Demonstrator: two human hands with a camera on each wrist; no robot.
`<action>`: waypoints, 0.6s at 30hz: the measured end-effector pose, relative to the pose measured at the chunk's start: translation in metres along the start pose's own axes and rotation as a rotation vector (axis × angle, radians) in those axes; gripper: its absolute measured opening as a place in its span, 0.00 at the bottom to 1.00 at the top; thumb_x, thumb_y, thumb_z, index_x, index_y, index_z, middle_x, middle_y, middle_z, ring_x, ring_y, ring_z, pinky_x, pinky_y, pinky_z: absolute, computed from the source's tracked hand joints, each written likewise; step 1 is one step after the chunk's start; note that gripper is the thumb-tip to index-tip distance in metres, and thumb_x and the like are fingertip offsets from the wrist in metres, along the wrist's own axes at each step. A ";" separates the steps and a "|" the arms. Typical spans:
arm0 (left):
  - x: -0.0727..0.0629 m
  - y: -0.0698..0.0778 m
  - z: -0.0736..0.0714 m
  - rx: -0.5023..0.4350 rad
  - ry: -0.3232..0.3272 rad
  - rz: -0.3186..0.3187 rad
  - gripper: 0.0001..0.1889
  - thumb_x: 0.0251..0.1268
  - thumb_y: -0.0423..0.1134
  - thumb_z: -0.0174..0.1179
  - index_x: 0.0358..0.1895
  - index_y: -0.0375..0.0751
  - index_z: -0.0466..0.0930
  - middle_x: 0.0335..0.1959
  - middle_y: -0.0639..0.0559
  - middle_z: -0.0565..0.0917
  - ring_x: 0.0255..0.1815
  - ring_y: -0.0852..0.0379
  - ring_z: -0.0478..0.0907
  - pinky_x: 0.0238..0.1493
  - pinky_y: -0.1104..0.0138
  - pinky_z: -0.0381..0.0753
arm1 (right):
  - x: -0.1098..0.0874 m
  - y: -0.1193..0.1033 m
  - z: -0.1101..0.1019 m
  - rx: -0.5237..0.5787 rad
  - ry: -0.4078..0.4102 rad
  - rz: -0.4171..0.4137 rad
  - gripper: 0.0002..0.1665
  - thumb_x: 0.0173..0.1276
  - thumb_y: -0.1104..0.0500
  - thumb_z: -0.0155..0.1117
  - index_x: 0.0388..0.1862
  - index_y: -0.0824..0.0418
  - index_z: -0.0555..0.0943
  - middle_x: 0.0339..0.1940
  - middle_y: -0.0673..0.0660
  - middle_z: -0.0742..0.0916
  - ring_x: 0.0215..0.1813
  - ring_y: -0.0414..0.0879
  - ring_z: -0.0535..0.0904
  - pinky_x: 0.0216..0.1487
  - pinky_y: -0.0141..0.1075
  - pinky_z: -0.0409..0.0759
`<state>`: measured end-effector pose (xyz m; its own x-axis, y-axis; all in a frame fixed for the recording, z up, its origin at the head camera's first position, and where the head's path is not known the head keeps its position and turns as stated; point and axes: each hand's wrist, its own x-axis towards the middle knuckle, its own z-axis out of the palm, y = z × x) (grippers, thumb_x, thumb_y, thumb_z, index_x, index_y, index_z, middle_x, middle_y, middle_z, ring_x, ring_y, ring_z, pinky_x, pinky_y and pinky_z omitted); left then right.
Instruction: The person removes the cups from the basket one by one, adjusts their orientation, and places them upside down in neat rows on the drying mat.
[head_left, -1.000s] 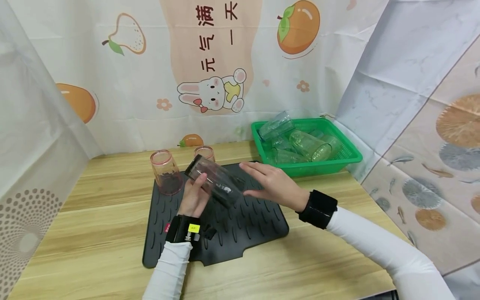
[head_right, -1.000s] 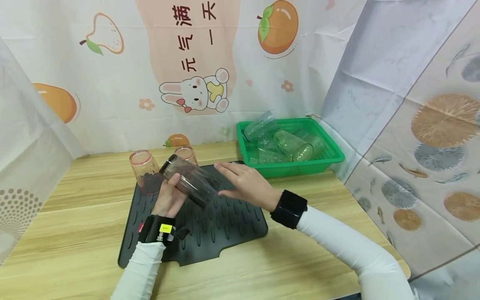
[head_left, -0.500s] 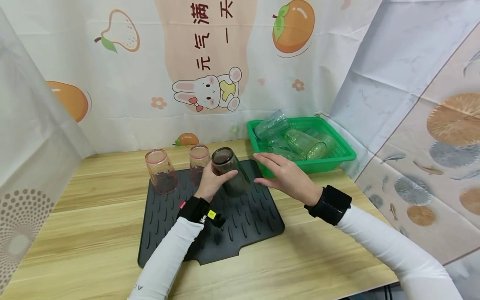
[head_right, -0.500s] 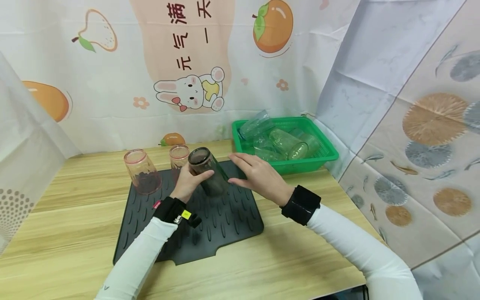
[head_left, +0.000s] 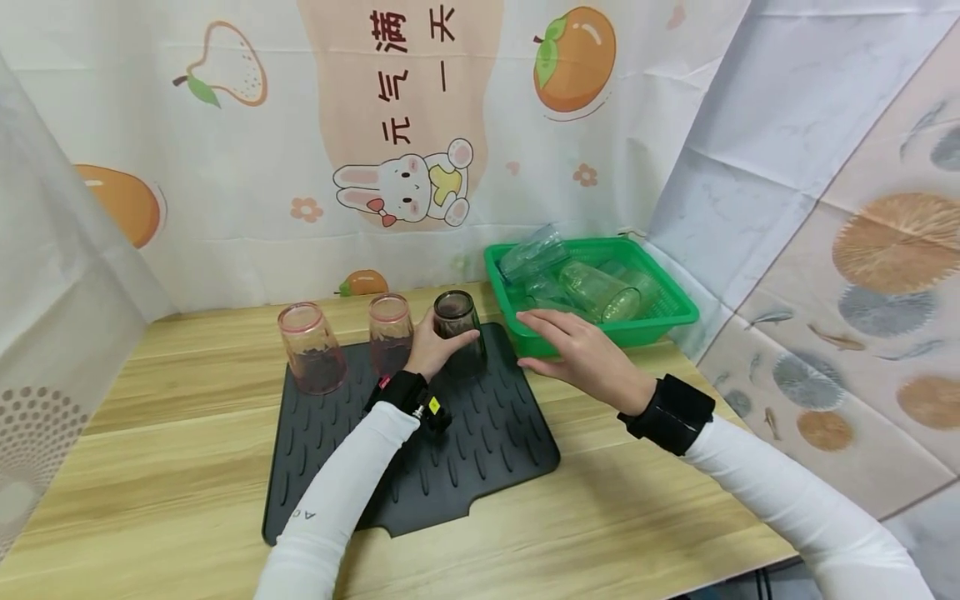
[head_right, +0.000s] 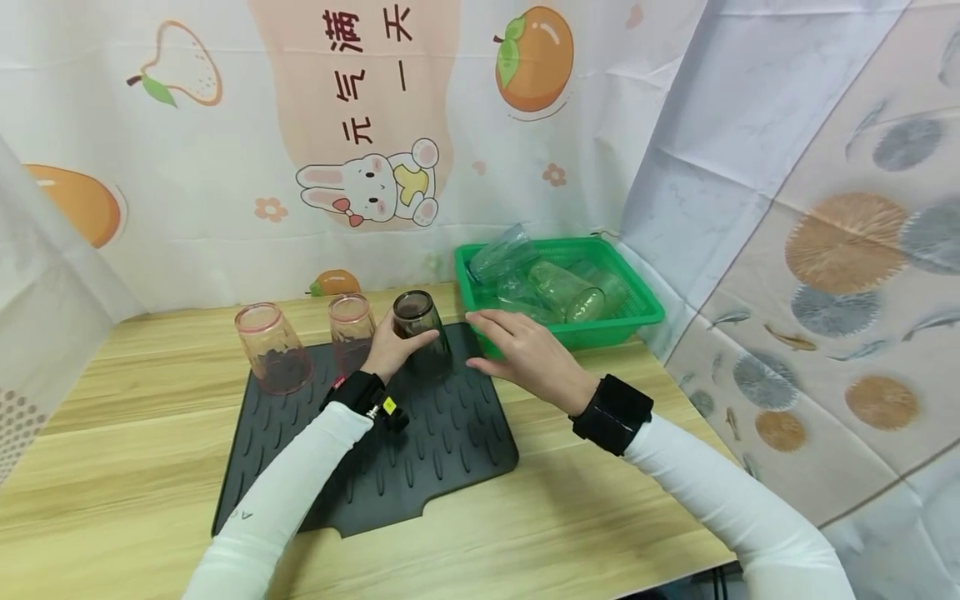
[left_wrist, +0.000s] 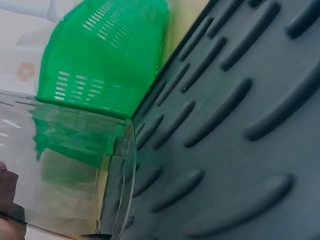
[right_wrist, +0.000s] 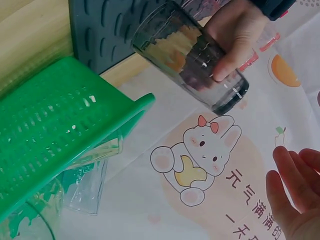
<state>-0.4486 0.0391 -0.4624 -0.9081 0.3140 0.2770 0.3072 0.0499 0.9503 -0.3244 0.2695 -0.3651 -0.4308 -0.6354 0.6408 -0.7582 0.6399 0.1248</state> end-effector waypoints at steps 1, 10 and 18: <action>0.003 -0.001 0.001 0.015 0.008 -0.002 0.36 0.62 0.41 0.68 0.71 0.42 0.60 0.63 0.42 0.71 0.63 0.47 0.68 0.65 0.60 0.70 | -0.001 0.000 0.000 0.002 0.001 0.003 0.42 0.48 0.58 0.81 0.62 0.68 0.74 0.52 0.64 0.82 0.52 0.57 0.80 0.51 0.48 0.85; 0.020 -0.011 0.008 0.082 0.032 0.007 0.36 0.61 0.40 0.69 0.70 0.38 0.61 0.61 0.39 0.70 0.62 0.45 0.68 0.63 0.60 0.70 | -0.013 0.002 -0.004 0.011 -0.015 0.029 0.36 0.59 0.53 0.74 0.62 0.68 0.74 0.53 0.64 0.81 0.53 0.56 0.79 0.52 0.46 0.84; 0.022 -0.014 0.011 0.105 0.003 0.012 0.37 0.62 0.42 0.68 0.70 0.40 0.59 0.63 0.41 0.68 0.63 0.46 0.67 0.64 0.60 0.70 | -0.024 0.004 -0.007 0.028 -0.028 0.067 0.36 0.57 0.57 0.76 0.62 0.69 0.74 0.53 0.63 0.81 0.53 0.55 0.80 0.50 0.44 0.85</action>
<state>-0.4698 0.0562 -0.4714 -0.9049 0.3124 0.2893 0.3464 0.1453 0.9268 -0.3139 0.2902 -0.3745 -0.4946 -0.6034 0.6256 -0.7401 0.6697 0.0608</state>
